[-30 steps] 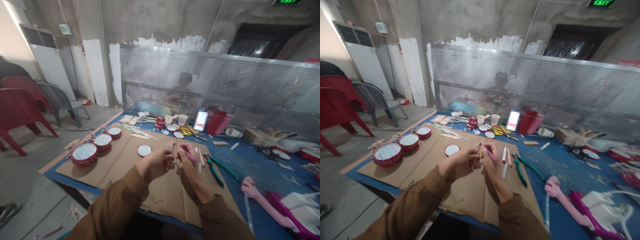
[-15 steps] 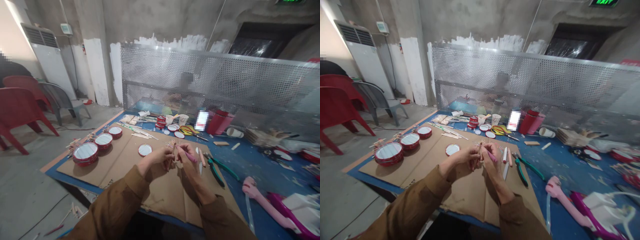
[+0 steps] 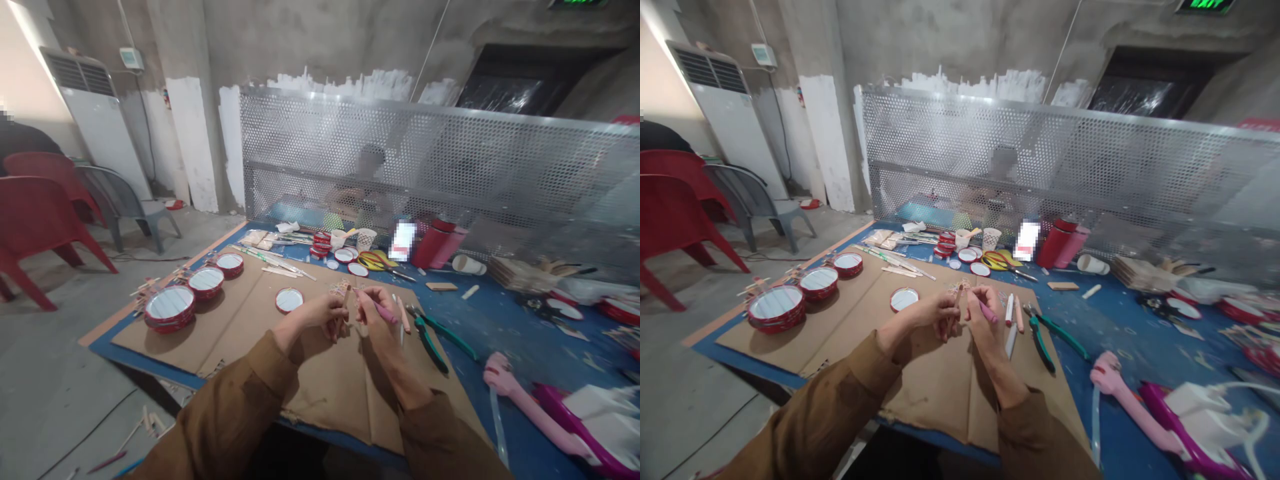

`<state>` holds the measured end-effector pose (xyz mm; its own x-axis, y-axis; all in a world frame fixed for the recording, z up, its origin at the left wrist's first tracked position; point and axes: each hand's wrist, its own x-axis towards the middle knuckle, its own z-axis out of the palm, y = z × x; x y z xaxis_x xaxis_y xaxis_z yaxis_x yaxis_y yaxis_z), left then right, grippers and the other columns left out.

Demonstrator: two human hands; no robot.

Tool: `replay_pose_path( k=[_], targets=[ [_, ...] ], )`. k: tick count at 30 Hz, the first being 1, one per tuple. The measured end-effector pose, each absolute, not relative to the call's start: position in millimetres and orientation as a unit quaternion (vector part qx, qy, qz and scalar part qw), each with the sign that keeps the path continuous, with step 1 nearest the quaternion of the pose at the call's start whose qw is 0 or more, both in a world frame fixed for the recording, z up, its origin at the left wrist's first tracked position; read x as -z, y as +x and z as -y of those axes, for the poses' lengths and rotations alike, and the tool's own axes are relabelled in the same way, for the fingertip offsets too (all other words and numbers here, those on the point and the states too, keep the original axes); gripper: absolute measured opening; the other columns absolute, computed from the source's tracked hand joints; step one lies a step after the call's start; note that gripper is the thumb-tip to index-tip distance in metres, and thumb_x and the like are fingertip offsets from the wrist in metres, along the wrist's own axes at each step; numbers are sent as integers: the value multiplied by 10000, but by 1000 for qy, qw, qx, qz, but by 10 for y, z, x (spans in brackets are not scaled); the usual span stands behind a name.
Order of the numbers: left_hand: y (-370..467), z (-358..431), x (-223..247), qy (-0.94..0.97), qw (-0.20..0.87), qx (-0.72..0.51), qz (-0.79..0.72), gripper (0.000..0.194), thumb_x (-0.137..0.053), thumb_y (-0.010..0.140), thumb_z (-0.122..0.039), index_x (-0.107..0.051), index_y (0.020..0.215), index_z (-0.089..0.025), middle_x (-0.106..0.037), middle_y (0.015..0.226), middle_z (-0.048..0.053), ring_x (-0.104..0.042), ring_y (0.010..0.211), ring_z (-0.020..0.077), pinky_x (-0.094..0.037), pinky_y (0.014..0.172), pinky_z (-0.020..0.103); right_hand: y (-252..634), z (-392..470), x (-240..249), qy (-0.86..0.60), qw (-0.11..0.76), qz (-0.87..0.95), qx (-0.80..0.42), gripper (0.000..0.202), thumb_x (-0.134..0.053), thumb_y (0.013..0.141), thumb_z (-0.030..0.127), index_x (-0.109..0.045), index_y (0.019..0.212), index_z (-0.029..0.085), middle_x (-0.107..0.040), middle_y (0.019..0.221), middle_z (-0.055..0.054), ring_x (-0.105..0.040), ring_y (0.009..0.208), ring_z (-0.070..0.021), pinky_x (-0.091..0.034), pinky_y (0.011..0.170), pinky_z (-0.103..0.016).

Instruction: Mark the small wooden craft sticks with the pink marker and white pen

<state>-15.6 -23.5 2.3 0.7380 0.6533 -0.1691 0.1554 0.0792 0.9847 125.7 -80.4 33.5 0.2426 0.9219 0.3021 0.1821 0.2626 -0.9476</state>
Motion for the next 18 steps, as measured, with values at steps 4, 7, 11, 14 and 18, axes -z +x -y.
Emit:
replay_pose_path(
  k=[4, 7, 11, 14, 18],
  targets=[
    [-153, 240, -33, 656, 660, -183, -319, 155, -487, 930, -293, -527, 876, -153, -628, 656, 10, -601, 453, 122, -459, 497, 245, 1241, 816, -357, -513, 581, 559, -295, 261, -640, 845, 457, -563, 766, 220, -548, 540, 42, -517, 482, -126, -402, 471, -250],
    [-150, 228, -14, 660, 657, -187, -312, 180, -511, 920, -329, -531, 887, -153, -621, 643, 3, -599, 448, 122, -461, 493, 241, 1231, 829, -357, -509, 576, 574, -281, 259, -622, 854, 452, -570, 750, 220, -555, 536, 38, -515, 484, -132, -396, 470, -255],
    [-147, 204, 20, 662, 661, -186, -301, 244, -549, 899, -401, -525, 878, -159, -626, 649, 4, -604, 452, 123, -469, 491, 241, 1235, 830, -352, -509, 581, 565, -290, 267, -622, 844, 467, -560, 762, 220, -546, 520, 51, -504, 463, -127, -390, 461, -247],
    [-147, 199, 29, 664, 659, -184, -301, 245, -546, 899, -405, -532, 896, -160, -630, 655, 6, -607, 453, 127, -473, 489, 247, 1236, 826, -377, -519, 588, 547, -293, 281, -643, 814, 481, -551, 786, 217, -546, 519, 56, -503, 453, -123, -391, 455, -242],
    [-150, 205, 30, 665, 655, -191, -304, 290, -575, 882, -448, -531, 906, -163, -635, 652, 10, -600, 455, 127, -476, 499, 252, 1226, 828, -419, -522, 596, 528, -306, 318, -668, 778, 501, -550, 844, 213, -576, 551, 44, -524, 460, -134, -391, 435, -247]
  ],
)
